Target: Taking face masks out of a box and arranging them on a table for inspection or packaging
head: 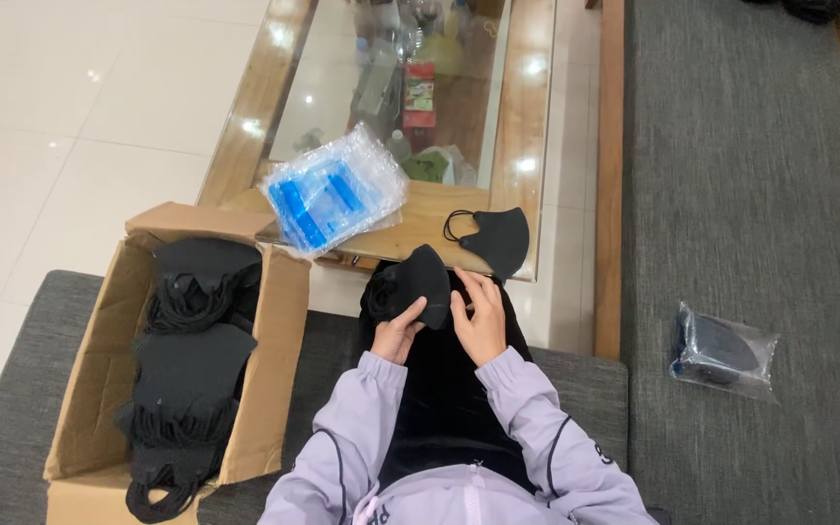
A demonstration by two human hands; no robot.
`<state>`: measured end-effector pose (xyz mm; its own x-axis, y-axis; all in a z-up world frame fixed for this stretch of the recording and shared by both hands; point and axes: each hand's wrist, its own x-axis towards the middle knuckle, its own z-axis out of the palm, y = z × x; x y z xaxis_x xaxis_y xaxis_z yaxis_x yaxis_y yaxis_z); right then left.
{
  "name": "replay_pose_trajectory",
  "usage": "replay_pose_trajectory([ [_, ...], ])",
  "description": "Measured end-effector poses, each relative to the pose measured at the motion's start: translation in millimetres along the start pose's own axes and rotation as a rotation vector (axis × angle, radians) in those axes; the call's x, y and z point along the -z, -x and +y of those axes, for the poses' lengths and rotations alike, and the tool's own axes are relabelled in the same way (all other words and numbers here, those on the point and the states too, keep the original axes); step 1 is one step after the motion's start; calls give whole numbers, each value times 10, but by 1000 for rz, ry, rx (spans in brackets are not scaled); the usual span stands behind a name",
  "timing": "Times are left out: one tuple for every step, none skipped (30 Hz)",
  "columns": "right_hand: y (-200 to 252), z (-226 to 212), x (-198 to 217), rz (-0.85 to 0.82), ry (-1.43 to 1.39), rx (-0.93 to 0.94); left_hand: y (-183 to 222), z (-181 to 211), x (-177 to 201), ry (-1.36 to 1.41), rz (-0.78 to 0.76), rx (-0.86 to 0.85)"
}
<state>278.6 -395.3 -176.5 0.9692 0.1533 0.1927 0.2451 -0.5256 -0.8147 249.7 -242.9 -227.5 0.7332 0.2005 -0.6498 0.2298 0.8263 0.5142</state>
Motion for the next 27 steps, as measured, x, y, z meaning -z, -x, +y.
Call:
replay_pose_trajectory([
  [-3,-44,17,-50,-53,-65,101,65,-73,-23,9,-15],
  [-4,-65,14,-53,-52,-67,76,26,-20,-21,12,-13],
  [-4,-89,13,-34,-57,-37,55,-13,31,-29,22,-6],
  [-36,-117,12,-10,-62,-4,12,-31,59,-38,26,-3],
  [-61,-134,-2,-8,-62,-2,2,-24,60,-38,24,-4],
  [-70,-150,-18,15,-34,42,3,-25,73,-72,28,1],
  [-78,-167,-33,37,-6,85,4,-26,87,-106,32,7],
  [-90,-162,-45,40,-6,86,-7,-25,92,-107,29,6],
  [-103,-158,-58,66,87,171,-19,-24,98,-124,40,4],
  [-105,-154,-73,89,180,254,-23,-29,115,-140,54,3],
  [-95,-188,-73,88,180,255,-1,0,107,-140,54,3],
  [-79,-219,-71,105,189,283,25,22,102,-135,47,-8],
  [-63,-250,-69,123,198,312,50,43,98,-131,40,-18],
  [-67,-239,-70,121,199,313,51,47,92,-129,41,-17],
  [-71,-227,-73,137,158,300,50,52,87,-112,39,-18],
  [-61,-214,-76,151,118,286,59,48,93,-94,40,-18],
  [-51,-187,-88,146,119,285,13,10,125,-91,43,-16],
  [-41,-162,-104,139,92,260,-32,-24,162,-87,32,-29],
  [-31,-137,-118,132,66,235,-76,-58,197,-82,21,-43],
  [12,-69,-187,130,67,236,-129,-93,238,-80,22,-43],
  [53,0,-251,113,71,256,-181,-130,275,-61,10,-54],
  [97,72,-306,101,76,275,-236,-171,302,-45,-6,-64],
  [126,72,-320,104,78,273,-303,-196,358,-46,-9,-62],
  [160,73,-336,97,73,273,-372,-220,414,-40,-10,-34],
  [191,76,-346,91,67,273,-443,-247,463,-34,-10,-6],
  [176,82,-329,102,70,266,-437,-245,467,-44,-17,0],
  [160,90,-309,128,10,194,-432,-244,468,-38,-8,7],
])
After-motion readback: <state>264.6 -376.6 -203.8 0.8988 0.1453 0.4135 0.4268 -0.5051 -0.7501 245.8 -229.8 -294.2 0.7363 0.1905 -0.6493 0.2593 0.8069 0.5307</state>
